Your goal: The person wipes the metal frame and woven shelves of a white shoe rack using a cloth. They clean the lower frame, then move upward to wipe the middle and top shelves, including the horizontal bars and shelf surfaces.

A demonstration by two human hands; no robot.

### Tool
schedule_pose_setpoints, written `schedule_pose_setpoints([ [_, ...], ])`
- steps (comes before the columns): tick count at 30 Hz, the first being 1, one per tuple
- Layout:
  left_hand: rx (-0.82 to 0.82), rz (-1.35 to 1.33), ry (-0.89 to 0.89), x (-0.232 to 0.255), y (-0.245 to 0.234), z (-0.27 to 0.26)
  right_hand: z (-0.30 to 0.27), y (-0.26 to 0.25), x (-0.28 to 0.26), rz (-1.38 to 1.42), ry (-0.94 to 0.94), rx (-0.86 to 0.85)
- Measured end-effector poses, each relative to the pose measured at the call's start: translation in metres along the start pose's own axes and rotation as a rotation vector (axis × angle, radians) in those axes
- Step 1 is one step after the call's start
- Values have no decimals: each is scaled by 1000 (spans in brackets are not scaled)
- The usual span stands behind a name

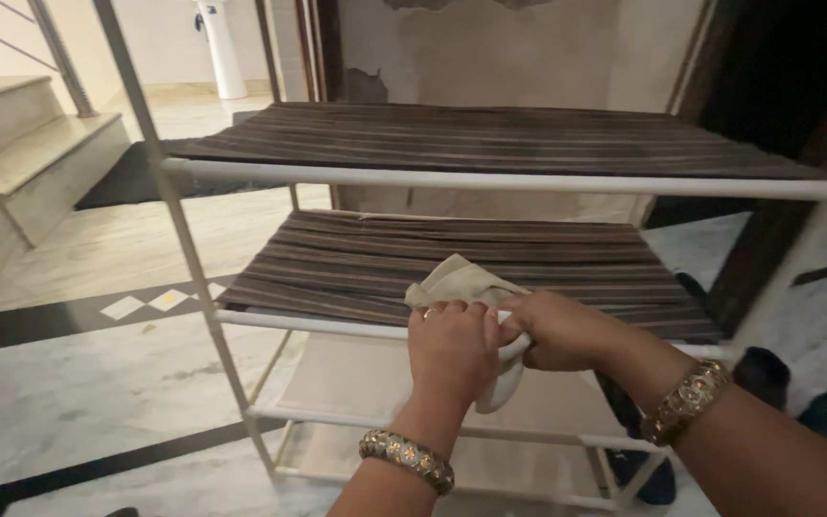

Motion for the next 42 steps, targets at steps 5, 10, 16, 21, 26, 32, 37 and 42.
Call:
schedule_pose_setpoints([
  [5,-48,23,52,34,21,6,-31,-10,21,-75,70,-7],
  [10,6,-34,94,68,42,11,-66,-23,40,-42,169,-11],
  [16,62,-88,155,98,58,12,-94,-29,61,-104,168,8],
  [21,60,-92,184,121,66,13,-118,-32,73,-217,217,39],
  [26,46,-137,230,143,79,14,-147,-33,76,-411,6,233],
  [32,76,-80,278,153,88,14,-166,-29,72,-502,-86,358],
  [37,68,-205,327,157,79,18,-177,-37,60,-522,36,416],
  [42,307,-288,297,175,61,29,-195,-68,49,-779,94,738],
])
Point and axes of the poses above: each hand's wrist, its own z-axis towards the middle knuckle, its own y-axis out of the palm, x = y × z, the point moved 2 cm from there along z, towards the middle knuckle, and after that the axes turned 6 degrees about y, right-handed, at the moved point
